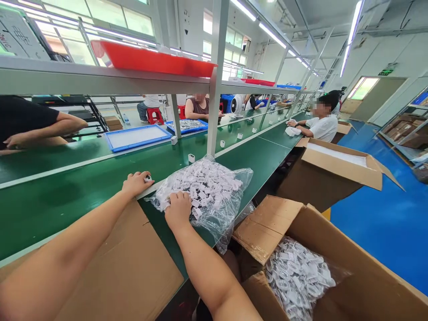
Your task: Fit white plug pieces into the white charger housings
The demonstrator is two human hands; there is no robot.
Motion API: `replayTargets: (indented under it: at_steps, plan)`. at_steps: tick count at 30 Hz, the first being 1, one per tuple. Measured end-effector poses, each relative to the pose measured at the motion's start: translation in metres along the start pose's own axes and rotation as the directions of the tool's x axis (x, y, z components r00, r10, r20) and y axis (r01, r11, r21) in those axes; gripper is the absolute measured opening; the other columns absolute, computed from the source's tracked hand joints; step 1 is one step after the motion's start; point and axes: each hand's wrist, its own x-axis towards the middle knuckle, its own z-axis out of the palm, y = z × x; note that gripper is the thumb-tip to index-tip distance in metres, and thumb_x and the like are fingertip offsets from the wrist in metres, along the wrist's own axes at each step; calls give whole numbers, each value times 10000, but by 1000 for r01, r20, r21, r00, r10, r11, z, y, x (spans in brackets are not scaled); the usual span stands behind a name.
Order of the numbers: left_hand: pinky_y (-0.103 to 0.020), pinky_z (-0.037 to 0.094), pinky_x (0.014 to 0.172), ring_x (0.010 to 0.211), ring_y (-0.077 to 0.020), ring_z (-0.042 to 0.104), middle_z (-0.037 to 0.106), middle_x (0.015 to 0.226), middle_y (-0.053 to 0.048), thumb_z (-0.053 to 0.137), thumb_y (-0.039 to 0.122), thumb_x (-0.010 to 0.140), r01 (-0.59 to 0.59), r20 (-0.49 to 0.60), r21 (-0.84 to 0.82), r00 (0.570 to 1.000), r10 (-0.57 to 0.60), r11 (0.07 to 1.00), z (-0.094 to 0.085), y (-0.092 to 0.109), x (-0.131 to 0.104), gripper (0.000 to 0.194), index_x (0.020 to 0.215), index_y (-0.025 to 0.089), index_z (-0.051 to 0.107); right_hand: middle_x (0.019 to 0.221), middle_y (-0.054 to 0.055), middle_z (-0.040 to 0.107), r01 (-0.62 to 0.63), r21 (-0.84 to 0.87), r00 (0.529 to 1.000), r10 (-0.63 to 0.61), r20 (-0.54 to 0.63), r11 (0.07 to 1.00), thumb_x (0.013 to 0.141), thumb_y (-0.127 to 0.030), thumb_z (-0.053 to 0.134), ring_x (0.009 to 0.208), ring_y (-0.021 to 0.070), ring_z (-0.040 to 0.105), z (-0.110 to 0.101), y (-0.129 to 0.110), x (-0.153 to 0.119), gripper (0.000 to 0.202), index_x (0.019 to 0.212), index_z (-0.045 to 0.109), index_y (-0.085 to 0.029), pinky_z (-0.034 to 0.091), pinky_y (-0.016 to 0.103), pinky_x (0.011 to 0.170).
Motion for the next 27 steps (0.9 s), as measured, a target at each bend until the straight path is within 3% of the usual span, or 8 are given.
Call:
replayTargets:
  at_steps: [3,6,10,13,17,20,23,27]
  plan:
    - [-500,517,928,1297,-421,474,590,1374,-178,440,524,924,-17,-26,-7,1000,17,1000,-12,-13,-17,532,1352,258,610,995,97,594,-4,63,996,10,-94,998,719,-37,551,1000,284,532,0,0,1,269,918,619,-203,464,426,897]
    - [-447,510,944,1236,-372,525,655,1253,-129,475,551,882,-83,-28,-16,996,83,996,-22,-34,-48,495,1256,280,653,1022,94,561,-26,172,986,53,-155,985,707,-27,524,944,267,567,0,0,2,296,929,601,-206,493,409,855]
    - [-419,501,965,1163,-336,577,700,1143,-86,479,642,816,-172,-21,-75,985,171,982,-22,-70,-114,539,1169,292,689,1070,85,538,-16,381,976,98,-194,924,713,-53,528,856,223,600,-2,-2,0,289,945,605,-208,529,376,794]
    - [-414,517,938,1130,-330,603,711,1161,-80,471,710,792,-131,-60,-134,990,124,982,-15,-97,-169,607,1164,284,690,1066,68,569,52,610,971,102,-215,791,744,-117,575,891,191,622,-4,-7,-3,235,955,619,-211,555,339,820]
    - [-464,501,997,1190,-368,594,709,1213,-105,473,690,802,-39,-123,-136,992,22,990,-2,-125,-225,593,1142,256,693,1099,77,667,-58,907,982,185,-22,416,740,-243,686,893,161,667,-6,-20,-7,331,1056,593,-214,581,301,797]
    - [-534,469,1039,1285,-435,538,660,1351,-149,493,647,788,89,-74,-93,993,-96,992,2,-138,-248,673,1275,213,654,1094,76,735,-177,970,981,114,159,165,652,-267,793,982,184,707,-8,-30,-11,488,1088,580,-227,586,349,914]
    - [-560,389,1129,1380,-436,471,571,1496,-139,519,571,787,123,-11,-58,992,-123,991,-1,-142,-256,720,1408,211,586,1030,64,764,-270,957,962,-11,273,107,566,-296,876,1005,208,726,-12,-40,-17,522,1012,613,-230,574,385,972]
    - [-543,223,1245,1425,-361,447,634,1427,-100,494,425,848,73,-85,-25,993,-75,997,-10,-133,-257,463,1231,256,691,1007,52,766,-329,933,930,-124,347,147,536,-359,911,972,198,724,-17,-51,-26,526,972,648,-228,572,372,944]
